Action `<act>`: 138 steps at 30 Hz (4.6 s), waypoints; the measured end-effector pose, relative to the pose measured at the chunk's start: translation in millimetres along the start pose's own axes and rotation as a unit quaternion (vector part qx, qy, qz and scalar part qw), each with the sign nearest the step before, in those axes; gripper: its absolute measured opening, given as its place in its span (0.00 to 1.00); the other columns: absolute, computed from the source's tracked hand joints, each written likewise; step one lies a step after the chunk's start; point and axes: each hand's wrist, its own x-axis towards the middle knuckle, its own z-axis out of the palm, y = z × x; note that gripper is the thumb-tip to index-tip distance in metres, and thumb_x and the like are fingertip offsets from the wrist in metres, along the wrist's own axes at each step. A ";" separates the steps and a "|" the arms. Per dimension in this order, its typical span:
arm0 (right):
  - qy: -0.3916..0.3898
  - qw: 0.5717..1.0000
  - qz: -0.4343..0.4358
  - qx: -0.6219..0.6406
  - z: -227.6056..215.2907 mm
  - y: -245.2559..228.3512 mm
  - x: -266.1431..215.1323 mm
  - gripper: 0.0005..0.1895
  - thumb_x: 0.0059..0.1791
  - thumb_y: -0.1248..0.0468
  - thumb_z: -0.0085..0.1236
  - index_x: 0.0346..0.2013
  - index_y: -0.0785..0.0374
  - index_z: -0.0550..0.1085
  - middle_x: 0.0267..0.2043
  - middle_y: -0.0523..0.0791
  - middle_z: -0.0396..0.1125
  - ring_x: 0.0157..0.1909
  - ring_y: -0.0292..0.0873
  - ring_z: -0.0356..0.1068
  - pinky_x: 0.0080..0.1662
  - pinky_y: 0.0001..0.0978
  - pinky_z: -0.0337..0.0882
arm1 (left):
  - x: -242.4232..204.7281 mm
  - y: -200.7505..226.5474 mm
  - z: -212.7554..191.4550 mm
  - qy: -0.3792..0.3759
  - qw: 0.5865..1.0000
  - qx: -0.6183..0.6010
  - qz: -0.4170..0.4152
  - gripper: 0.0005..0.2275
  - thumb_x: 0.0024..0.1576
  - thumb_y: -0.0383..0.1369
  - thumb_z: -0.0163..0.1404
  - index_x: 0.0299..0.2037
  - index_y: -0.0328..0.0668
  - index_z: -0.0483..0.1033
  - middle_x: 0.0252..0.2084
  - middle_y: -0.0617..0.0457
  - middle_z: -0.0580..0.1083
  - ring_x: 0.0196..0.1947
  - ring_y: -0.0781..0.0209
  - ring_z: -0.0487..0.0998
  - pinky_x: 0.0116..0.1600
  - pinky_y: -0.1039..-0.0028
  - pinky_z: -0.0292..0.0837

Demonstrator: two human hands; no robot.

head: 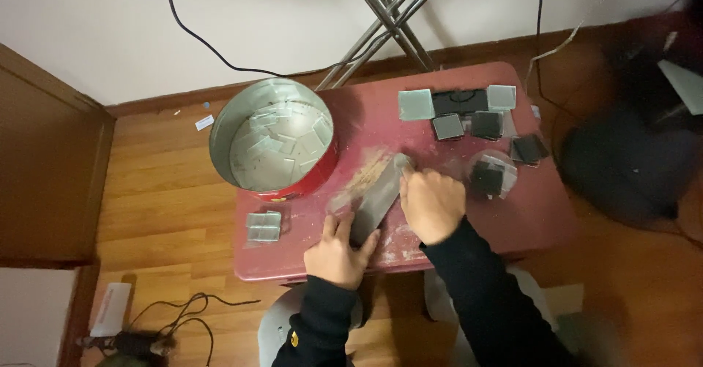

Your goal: Sanding the edges of small glass squares using a manual sanding block on a low table.

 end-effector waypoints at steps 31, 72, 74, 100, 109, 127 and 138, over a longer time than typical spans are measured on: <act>-0.015 0.999 -0.035 -0.022 -42.4 -8.7 -14.8 0.14 0.56 0.51 0.55 0.45 0.44 0.88 0.33 0.49 0.82 0.38 0.61 0.85 0.41 0.58 0.83 | -0.3 2.6 -1.3 0.013 1.000 0.002 -0.006 0.27 0.47 0.67 0.63 0.51 0.69 0.86 0.43 0.67 0.73 0.23 0.48 0.85 0.33 0.64 0.83; -0.225 0.769 -0.133 0.584 -82.5 23.1 -3.8 0.21 0.66 0.58 0.47 0.59 0.74 0.78 0.33 0.61 0.81 0.26 0.47 0.81 0.32 0.29 0.73 | 11.9 15.3 -47.9 -0.003 0.994 -0.105 -0.034 0.29 0.53 0.65 0.64 0.57 0.63 0.85 0.47 0.65 0.75 0.37 0.47 0.88 0.40 0.59 0.83; -0.236 0.775 -0.148 0.567 -86.6 19.3 -7.2 0.21 0.65 0.59 0.47 0.59 0.74 0.79 0.34 0.61 0.81 0.26 0.47 0.81 0.32 0.29 0.73 | 15.3 14.8 -52.2 0.007 0.980 -0.189 -0.052 0.25 0.55 0.63 0.64 0.58 0.65 0.86 0.48 0.68 0.76 0.44 0.50 0.88 0.46 0.61 0.84; -0.290 0.816 -0.224 0.446 -75.1 21.5 -6.0 0.17 0.61 0.59 0.55 0.60 0.60 0.85 0.43 0.54 0.86 0.39 0.49 0.88 0.44 0.44 0.86 | 21.4 8.4 -64.6 -0.014 0.761 -0.644 -0.081 0.04 0.63 0.29 0.67 0.45 0.44 0.92 0.38 0.55 0.84 0.24 0.81 0.60 0.30 0.87 0.61; -0.296 0.811 -0.238 0.445 -85.4 20.0 -6.4 0.16 0.60 0.59 0.57 0.56 0.61 0.86 0.39 0.52 0.86 0.39 0.49 0.89 0.44 0.45 0.87 | 18.9 5.7 -62.7 -0.087 0.651 -0.744 -0.127 0.05 0.65 0.28 0.64 0.39 0.33 0.90 0.34 0.47 0.80 0.36 0.69 0.72 0.46 0.77 0.73; -0.335 0.757 -0.305 0.472 -84.8 26.3 -8.1 0.15 0.59 0.57 0.58 0.52 0.57 0.89 0.33 0.47 0.87 0.36 0.44 0.88 0.40 0.35 0.86 | 8.1 -18.5 -17.3 -0.174 0.600 -0.776 -0.089 0.06 0.61 0.28 0.68 0.36 0.32 0.85 0.35 0.42 0.80 0.32 0.64 0.73 0.39 0.77 0.67; -0.350 0.751 -0.289 0.480 -74.3 28.1 -6.6 0.14 0.59 0.60 0.59 0.50 0.60 0.90 0.33 0.50 0.87 0.36 0.47 0.88 0.40 0.37 0.86 | 1.5 -27.9 -6.9 -0.221 0.575 -0.784 -0.083 0.19 0.57 0.33 0.72 0.50 0.24 0.82 0.37 0.46 0.77 0.26 0.75 0.69 0.33 0.86 0.65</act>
